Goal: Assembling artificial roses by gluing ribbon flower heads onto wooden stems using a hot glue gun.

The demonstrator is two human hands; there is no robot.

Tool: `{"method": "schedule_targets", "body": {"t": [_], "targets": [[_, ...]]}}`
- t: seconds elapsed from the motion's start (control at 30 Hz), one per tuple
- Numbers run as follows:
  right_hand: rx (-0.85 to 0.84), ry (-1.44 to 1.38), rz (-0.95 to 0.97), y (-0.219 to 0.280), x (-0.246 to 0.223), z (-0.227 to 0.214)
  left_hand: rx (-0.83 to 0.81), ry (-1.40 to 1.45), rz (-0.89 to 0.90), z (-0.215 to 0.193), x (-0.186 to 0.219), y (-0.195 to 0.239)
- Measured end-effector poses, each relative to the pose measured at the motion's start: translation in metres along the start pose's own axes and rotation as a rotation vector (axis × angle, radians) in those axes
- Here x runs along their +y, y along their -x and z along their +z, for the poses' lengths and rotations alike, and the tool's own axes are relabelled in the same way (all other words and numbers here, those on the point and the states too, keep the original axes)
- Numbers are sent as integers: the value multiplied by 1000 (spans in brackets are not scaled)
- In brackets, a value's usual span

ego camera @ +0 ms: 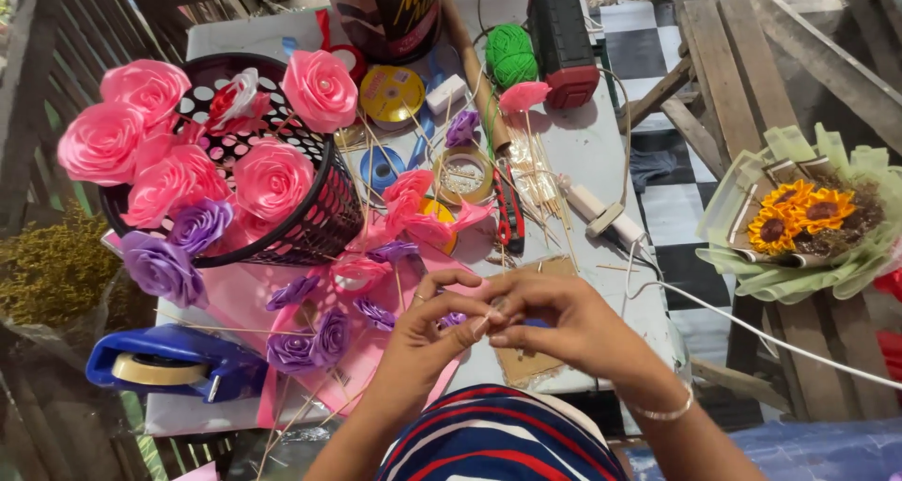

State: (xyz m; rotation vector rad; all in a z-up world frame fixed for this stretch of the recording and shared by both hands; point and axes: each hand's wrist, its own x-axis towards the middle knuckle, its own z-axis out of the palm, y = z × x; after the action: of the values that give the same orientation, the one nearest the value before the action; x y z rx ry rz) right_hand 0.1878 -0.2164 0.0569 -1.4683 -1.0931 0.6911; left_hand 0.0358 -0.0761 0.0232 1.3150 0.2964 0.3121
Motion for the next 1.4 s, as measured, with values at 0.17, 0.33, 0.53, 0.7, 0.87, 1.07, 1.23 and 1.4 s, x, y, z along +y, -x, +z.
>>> {"method": "schedule_targets", "body": {"t": [0.17, 0.33, 0.53, 0.7, 0.87, 1.07, 1.23, 1.4], "targets": [[-274, -482, 210, -49, 2, -12, 171, 7, 97, -7, 4, 6], [260, -38, 115, -107, 50, -79, 241, -29, -44, -39, 7, 28], [758, 480, 172, -174, 174, -165, 476, -187, -73, -83, 10, 55], [660, 654, 550, -201, 260, -202, 596, -222, 78, -99, 37, 61], [494, 652, 744, -198, 314, -226, 777, -419, 25, -114, 93, 56], [618, 555, 375, -115, 209, -134, 636, -446, 279, -186, 114, 5], [353, 632, 231, -41, 142, -52, 580, -710, 135, -234, 115, -70], [256, 486, 390, 28, 139, -23, 634, -835, -182, -262, 114, -141]]}}
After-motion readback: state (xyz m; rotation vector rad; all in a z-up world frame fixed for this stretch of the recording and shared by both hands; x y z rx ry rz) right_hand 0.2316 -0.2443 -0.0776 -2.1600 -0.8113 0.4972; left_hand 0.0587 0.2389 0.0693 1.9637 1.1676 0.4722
